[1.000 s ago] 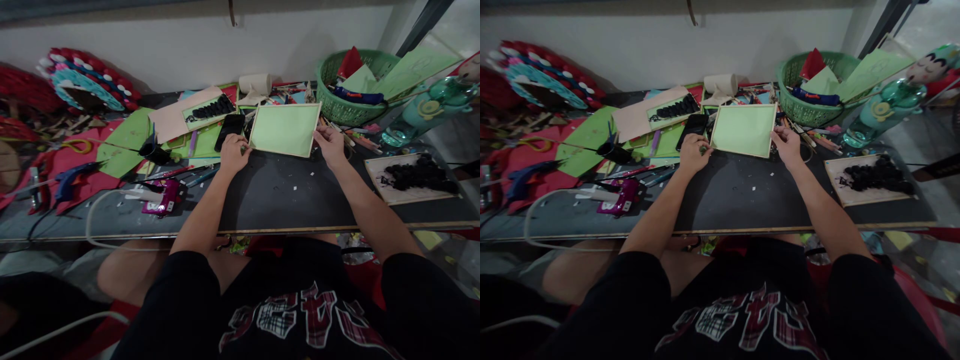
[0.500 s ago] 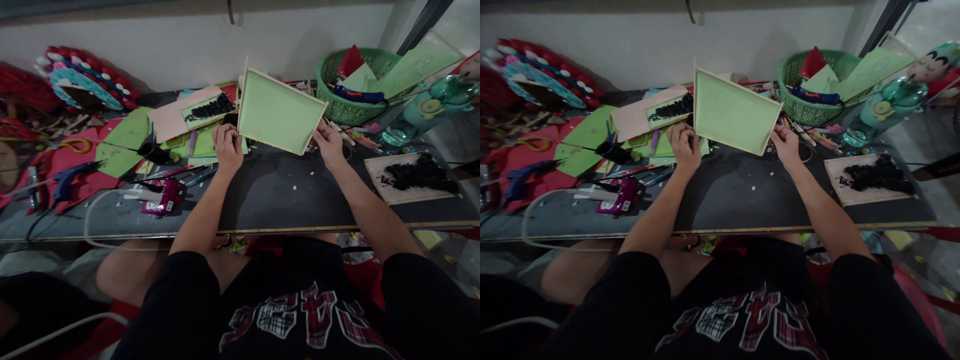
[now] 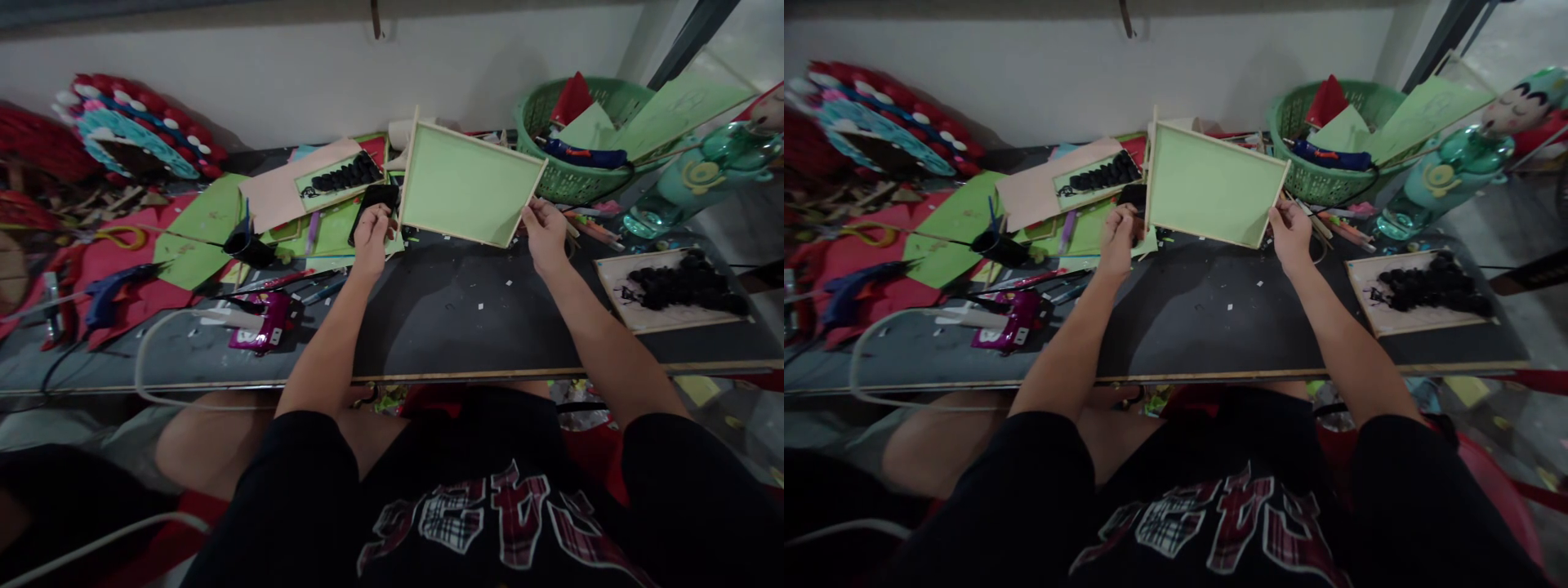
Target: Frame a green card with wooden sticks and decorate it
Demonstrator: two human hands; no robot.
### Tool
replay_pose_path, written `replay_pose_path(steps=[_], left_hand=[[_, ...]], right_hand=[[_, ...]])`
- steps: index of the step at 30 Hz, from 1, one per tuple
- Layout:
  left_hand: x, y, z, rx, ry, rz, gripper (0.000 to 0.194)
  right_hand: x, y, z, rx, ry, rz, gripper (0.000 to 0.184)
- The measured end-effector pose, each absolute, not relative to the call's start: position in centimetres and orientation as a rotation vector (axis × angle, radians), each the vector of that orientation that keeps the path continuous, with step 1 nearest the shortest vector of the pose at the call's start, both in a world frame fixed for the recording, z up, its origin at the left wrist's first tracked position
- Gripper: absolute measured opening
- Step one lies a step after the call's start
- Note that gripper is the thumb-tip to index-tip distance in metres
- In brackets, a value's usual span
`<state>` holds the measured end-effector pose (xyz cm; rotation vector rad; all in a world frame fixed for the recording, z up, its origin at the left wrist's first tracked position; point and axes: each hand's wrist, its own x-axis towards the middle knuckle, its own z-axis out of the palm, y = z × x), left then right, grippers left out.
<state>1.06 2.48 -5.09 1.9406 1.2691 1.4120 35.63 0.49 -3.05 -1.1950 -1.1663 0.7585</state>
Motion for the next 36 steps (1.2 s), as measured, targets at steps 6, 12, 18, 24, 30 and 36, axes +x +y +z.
replay_pose_path(steps=[6,12,18,24,30,36], left_hand=[[0.0,3.7,-5.4,1.537,1.305,1.552,0.068],[0.2,2.5,-4.8,1.791,1.377,1.528,0.048],[0.6,1.4,-4.1,1.678,1.574,1.477,0.039],[1.0,1.1,-4.0,1.867,1.503,1.464,0.048],[1.9,1.5,-5.1,1.998,1.246,1.403,0.071],[2.1,1.7,-5.3,1.762,1.207,1.309,0.055]], right_hand=[[36.6,1.3,-3.8,-1.218,-1.168,0.772,0.067],[36.5,1.2,-4.1,-1.225,-1.236,0.708,0.058],[36.1,1.0,-3.7,-1.236,-1.349,0.595,0.069],[35.8,-0.1,-2.3,-1.195,-1.431,0.494,0.068],[35.3,-0.6,-1.9,-1.141,-1.471,0.568,0.066],[35.4,-0.5,-2.1,-1.168,-1.45,0.581,0.07]])
